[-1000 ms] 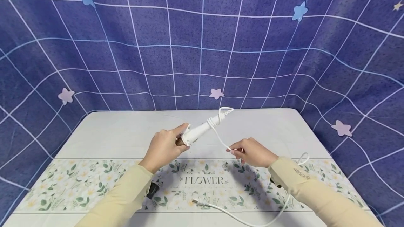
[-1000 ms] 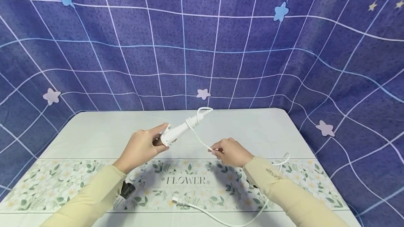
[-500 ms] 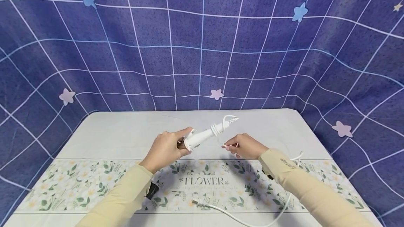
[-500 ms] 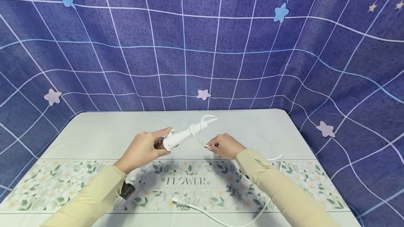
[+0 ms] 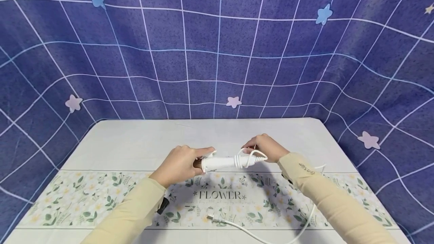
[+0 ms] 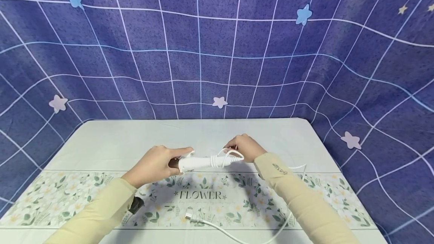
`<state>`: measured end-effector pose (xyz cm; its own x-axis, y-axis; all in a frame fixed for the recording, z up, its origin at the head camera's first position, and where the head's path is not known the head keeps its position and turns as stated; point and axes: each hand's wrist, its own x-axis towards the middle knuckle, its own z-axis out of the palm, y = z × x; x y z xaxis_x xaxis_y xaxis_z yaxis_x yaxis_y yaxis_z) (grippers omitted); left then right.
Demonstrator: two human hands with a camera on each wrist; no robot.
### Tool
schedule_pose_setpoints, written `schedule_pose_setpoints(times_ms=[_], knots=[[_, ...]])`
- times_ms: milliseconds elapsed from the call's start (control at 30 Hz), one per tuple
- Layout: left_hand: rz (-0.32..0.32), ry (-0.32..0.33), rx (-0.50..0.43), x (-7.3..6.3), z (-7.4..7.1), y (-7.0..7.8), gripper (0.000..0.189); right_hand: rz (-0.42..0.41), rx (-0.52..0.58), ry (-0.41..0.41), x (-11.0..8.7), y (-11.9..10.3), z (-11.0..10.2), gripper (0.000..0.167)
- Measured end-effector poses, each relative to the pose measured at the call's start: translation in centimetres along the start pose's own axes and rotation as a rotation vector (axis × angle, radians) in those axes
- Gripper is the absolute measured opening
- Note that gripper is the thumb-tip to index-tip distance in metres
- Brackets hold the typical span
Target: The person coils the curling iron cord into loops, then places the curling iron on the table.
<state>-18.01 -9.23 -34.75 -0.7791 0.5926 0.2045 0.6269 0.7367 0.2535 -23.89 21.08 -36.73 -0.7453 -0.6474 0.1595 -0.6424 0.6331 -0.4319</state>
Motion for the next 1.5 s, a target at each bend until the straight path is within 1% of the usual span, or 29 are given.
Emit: schedule_pose_setpoints(times_ms=[67,200,400,500,600,833,967,1100,1233,1500], knots=[[0.004,-0.007,0.024,0.0,0.0,0.1,0.068,-0.014,-0.039,0.013,0.2,0.0,-0.3,0.017],[0.018,-0.011,0.082,-0.2,0.0,0.3,0.065,-0.016,-0.103,0.036,0.6,-0.3,-0.8,0.016],[0.043,0.007,0.132,-0.1,0.4,0.4,0.062,-0.014,-0.189,0.088,1.3,-1.2,-1.0,0.015],[0.042,0.007,0.143,-0.1,0.6,0.4,0.061,-0.047,-0.268,0.129,1.5,-1.7,-1.0,0.013],[0.026,0.002,0.141,-0.2,0.7,0.4,0.061,-0.079,-0.325,0.166,1.5,-2.4,-1.1,0.011],[0.018,0.005,0.149,-0.3,1.0,0.4,0.061,-0.137,-0.422,0.229,1.3,-4.6,-1.6,0.006],[0.007,0.006,0.141,-0.3,1.2,0.4,0.060,-0.187,-0.481,0.266,1.1,-5.9,-1.9,0.006],[-0.003,0.026,0.168,-0.3,1.3,0.5,0.058,-0.235,-0.512,0.307,0.8,-7.0,-2.1,0.004],[-0.023,0.052,0.212,-0.3,1.5,0.7,0.060,-0.260,-0.534,0.313,0.4,-7.8,-2.2,0.005],[-0.089,0.071,0.234,0.0,1.9,0.6,0.061,-0.280,-0.563,0.289,-0.2,-8.9,-2.2,0.011]])
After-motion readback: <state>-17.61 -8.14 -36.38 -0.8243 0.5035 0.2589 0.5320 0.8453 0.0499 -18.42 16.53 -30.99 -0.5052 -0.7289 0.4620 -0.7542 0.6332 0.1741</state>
